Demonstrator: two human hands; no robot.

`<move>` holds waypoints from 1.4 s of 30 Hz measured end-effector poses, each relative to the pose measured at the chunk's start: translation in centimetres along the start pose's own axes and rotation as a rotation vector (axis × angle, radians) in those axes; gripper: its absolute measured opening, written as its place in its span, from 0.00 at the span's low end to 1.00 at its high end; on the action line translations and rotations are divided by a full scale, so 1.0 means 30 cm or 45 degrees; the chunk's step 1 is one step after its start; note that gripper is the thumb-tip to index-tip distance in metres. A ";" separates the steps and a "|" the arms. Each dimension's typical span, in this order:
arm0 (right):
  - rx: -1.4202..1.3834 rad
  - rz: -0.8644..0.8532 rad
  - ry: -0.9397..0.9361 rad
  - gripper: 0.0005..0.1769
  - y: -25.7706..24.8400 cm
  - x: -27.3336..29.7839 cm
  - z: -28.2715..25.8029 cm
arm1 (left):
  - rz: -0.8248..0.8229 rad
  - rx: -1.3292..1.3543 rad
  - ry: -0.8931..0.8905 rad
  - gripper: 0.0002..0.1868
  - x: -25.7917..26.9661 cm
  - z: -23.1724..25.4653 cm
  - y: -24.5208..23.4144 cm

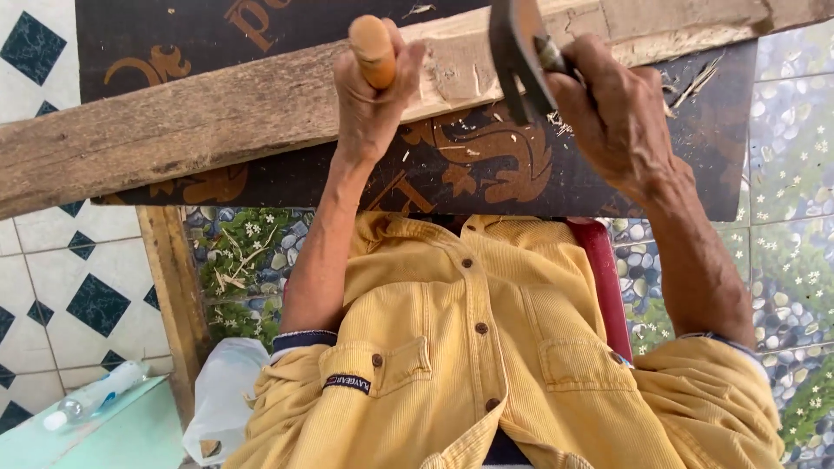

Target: Using a hammer and chisel to carve a recessed joint into a wooden beam on a workbench.

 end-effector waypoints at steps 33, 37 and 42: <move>0.215 -0.389 0.353 0.19 0.215 0.282 -0.014 | 0.236 0.315 0.375 0.09 -0.063 0.129 -0.011; 0.201 -0.396 0.355 0.20 0.213 0.282 -0.014 | 0.191 0.289 0.408 0.05 -0.053 0.100 -0.032; 0.225 -0.389 0.335 0.19 0.229 0.296 0.000 | 0.333 0.058 0.347 0.12 -0.029 0.062 -0.046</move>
Point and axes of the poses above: each hand's wrist, its own x-axis away from the middle knuckle, its own y-axis out of the palm, z = x × y, the point moved 1 cm from there along -x, towards the middle knuckle, and after that the axes turned 10 degrees about x, right-handed, at the moved point
